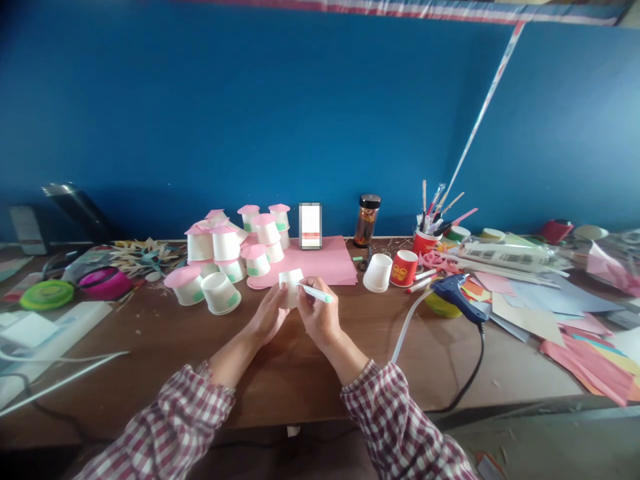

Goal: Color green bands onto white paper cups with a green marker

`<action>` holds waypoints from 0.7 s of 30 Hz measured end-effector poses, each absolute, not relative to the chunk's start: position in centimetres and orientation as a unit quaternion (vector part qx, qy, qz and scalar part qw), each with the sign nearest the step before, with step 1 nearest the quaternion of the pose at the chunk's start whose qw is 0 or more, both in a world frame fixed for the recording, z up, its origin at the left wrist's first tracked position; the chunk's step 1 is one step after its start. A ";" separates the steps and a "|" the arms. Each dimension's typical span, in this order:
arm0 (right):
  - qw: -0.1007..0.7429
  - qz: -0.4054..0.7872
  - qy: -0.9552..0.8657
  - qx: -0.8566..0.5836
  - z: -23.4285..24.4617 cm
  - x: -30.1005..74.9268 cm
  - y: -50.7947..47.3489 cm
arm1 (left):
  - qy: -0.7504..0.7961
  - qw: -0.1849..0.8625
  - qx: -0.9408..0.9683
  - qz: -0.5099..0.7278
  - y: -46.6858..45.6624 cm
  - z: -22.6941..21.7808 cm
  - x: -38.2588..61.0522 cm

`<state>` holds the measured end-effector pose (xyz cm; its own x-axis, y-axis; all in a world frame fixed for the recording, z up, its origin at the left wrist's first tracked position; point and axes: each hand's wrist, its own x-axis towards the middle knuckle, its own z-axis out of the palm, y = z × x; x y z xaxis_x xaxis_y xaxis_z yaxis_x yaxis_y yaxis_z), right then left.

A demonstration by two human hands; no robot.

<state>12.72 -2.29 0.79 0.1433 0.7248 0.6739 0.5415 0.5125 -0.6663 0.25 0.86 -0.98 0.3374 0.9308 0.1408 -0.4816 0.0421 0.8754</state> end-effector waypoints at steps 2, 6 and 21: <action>0.577 0.081 -0.652 -0.486 0.7 12.7 -2.3 | 0.251 0.679 0.454 0.520 0.8 -1.0 0.2; 0.578 0.083 -0.653 -0.483 0.5 12.8 -2.3 | 0.256 0.676 0.454 0.521 0.8 -1.1 0.2; 0.575 0.094 -0.647 -0.492 0.6 12.7 -2.3 | 0.275 0.672 0.451 0.519 0.9 -1.4 0.2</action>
